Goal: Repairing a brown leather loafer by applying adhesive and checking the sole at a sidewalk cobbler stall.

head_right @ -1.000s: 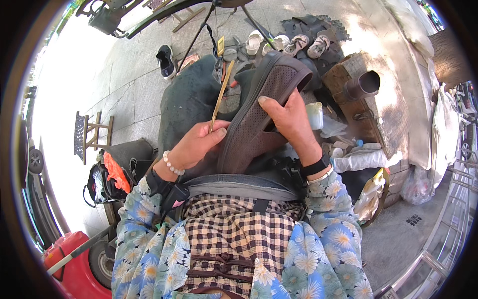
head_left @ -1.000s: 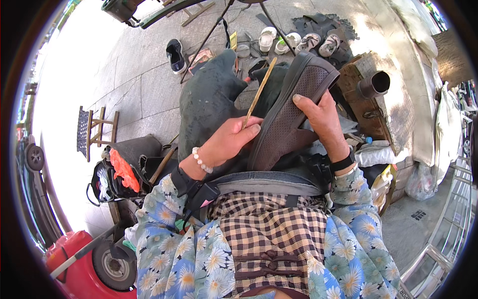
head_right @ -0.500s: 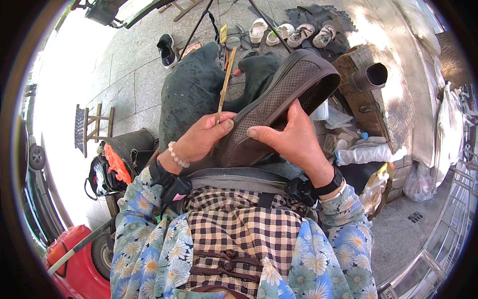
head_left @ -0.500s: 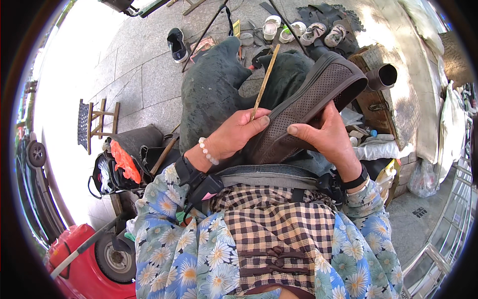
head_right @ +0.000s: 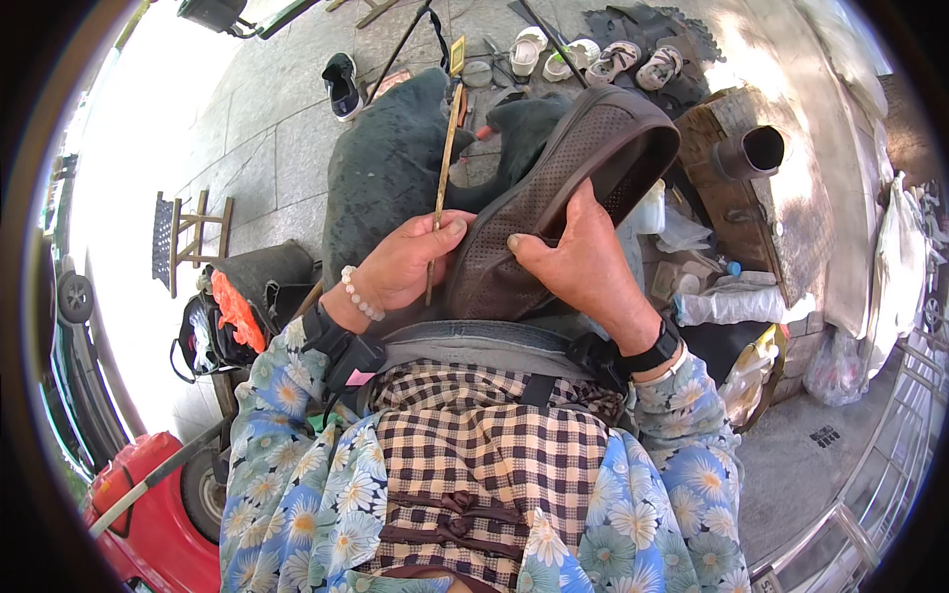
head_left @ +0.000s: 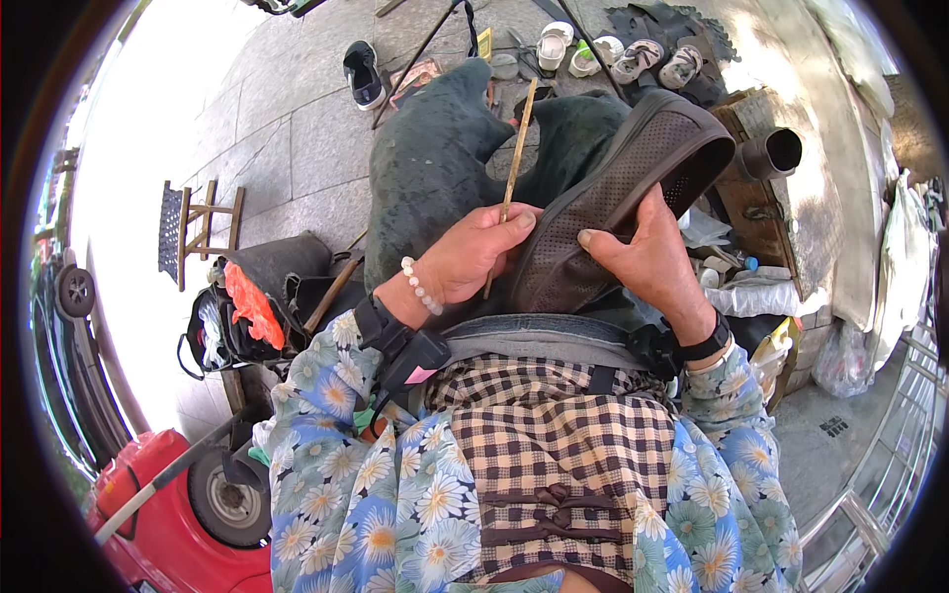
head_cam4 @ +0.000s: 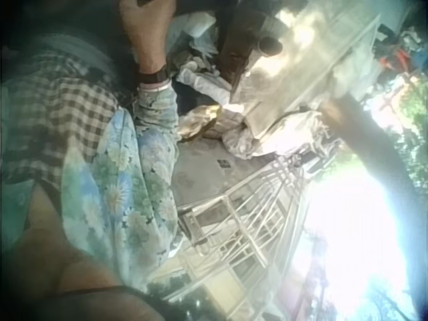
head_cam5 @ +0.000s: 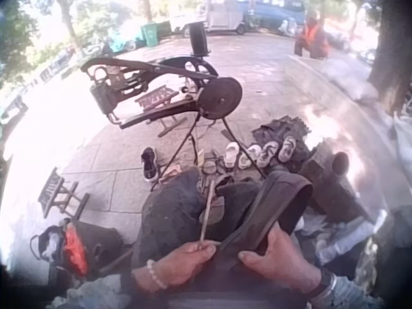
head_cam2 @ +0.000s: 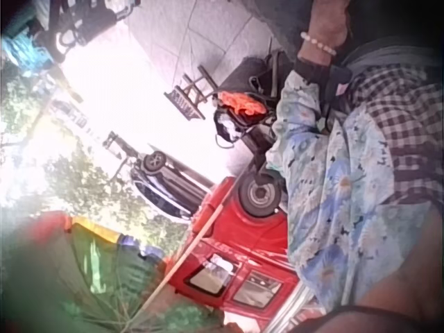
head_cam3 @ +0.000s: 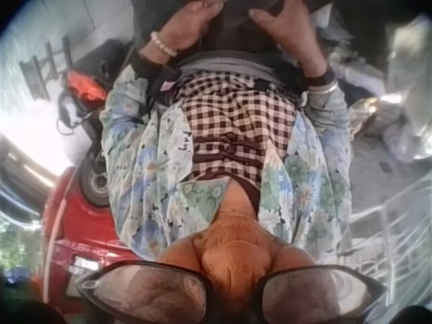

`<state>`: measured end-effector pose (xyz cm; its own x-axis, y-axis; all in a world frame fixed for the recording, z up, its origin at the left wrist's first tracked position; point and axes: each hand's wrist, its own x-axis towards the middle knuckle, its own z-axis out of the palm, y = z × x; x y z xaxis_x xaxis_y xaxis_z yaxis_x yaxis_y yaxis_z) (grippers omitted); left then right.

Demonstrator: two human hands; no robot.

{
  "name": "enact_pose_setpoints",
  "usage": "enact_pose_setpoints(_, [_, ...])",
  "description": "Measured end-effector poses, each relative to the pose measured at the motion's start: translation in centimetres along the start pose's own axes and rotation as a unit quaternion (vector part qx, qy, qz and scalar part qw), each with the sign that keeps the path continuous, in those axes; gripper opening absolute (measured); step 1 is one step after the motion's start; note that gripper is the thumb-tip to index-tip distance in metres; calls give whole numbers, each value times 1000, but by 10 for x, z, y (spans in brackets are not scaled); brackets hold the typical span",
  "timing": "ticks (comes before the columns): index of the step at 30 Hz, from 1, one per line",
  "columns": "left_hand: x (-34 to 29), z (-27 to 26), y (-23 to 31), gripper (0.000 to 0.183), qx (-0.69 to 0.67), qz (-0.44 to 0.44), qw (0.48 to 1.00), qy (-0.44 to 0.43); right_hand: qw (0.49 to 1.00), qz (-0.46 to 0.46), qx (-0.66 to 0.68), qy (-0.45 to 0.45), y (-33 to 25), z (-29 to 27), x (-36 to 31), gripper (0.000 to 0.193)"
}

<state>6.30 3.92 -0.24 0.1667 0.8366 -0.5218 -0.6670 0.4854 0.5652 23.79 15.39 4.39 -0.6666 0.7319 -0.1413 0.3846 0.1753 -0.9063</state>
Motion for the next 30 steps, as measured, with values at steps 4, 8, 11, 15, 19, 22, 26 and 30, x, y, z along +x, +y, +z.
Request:
enact_pose_setpoints(4, [7, 1, -1, 32, 48, 12, 999, 5, 999, 26, 43, -2, 0, 0, -1, 54])
enact_pose_setpoints(8, [8, 11, 9, 30, 219, 61, 974, 14, 996, 17, 90, -23, 9, -7, 0, 54])
enact_pose_setpoints(11, [15, 3, 5, 29, 189, 60, 980, 3, 992, -26, 55, -109, -8, -40, -2, 53])
enact_pose_setpoints(15, [22, 0, 10, 28, 109, 28, 993, 25, 921, -253, -270, -122, -8, -60, 1, 52])
enact_pose_setpoints(19, [17, 17, 38, 31, 46, 90, 995, -18, 936, -162, -281, -137, -2, -68, 18, 35])
enact_pose_setpoints(22, [15, -3, 43, 36, 9, 156, 987, -49, 994, -64, 82, -28, 3, -69, 25, 23])
enact_pose_setpoints(26, [9, 2, 43, 44, 49, 176, 982, -56, 879, -82, 464, 78, -7, -61, 38, 18])
enact_pose_setpoints(30, [0, 15, 31, 45, 127, 193, 972, -50, 772, -38, 632, -44, -33, -51, 33, 33])
